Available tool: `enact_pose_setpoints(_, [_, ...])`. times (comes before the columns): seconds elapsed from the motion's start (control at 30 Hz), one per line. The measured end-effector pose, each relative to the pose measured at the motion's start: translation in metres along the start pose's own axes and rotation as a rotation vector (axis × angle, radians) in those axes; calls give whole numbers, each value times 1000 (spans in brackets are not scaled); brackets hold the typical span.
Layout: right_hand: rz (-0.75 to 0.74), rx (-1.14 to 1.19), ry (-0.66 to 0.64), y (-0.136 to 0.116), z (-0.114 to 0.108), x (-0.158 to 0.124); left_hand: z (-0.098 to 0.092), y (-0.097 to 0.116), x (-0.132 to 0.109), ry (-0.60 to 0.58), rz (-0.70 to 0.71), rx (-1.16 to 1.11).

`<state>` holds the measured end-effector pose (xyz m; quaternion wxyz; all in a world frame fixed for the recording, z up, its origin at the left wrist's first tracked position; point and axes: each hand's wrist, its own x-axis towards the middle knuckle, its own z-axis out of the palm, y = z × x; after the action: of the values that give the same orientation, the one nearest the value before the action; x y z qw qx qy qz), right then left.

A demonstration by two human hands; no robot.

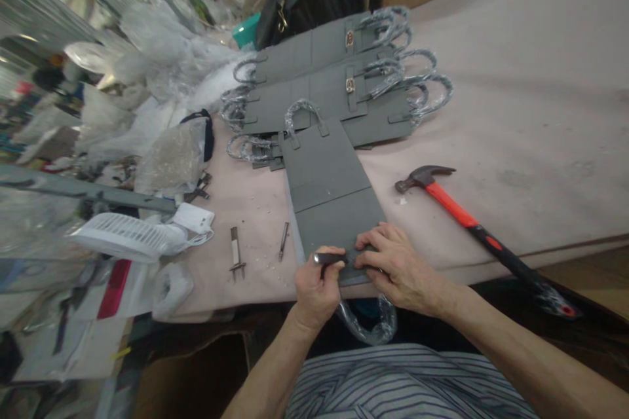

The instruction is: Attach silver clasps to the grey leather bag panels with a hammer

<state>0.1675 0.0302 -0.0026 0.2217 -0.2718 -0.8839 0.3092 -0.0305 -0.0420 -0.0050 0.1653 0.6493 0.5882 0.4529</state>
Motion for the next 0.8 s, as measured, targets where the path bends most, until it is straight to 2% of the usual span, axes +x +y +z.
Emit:
enact_pose_setpoints(0.2, [0, -8, 7, 2, 1, 0, 3, 3, 4, -23, 1, 16])
enact_pose_setpoints(0.33, [-29, 47, 8, 2, -4, 0, 3, 0, 5, -33, -47, 2])
enact_pose_setpoints(0.4, [-40, 97, 57, 2, -10, -2, 2, -1, 5, -36, -72, -13])
enact_pose_setpoints(0.5, [14, 85, 200, 6, -22, -12, 1, -1, 6, -40, -75, -25])
enact_pose_setpoints(0.6, [132, -90, 358, 19, -37, -32, 1, -1, 5, -32, -51, -21])
enact_pose_setpoints(0.67, [220, -266, 410, 32, -47, -48, 2, -2, 5, -26, -19, -7])
enact_pose_setpoints(0.8, [416, -548, 345, 52, -62, -75, 3, -5, 5, -34, 47, 23])
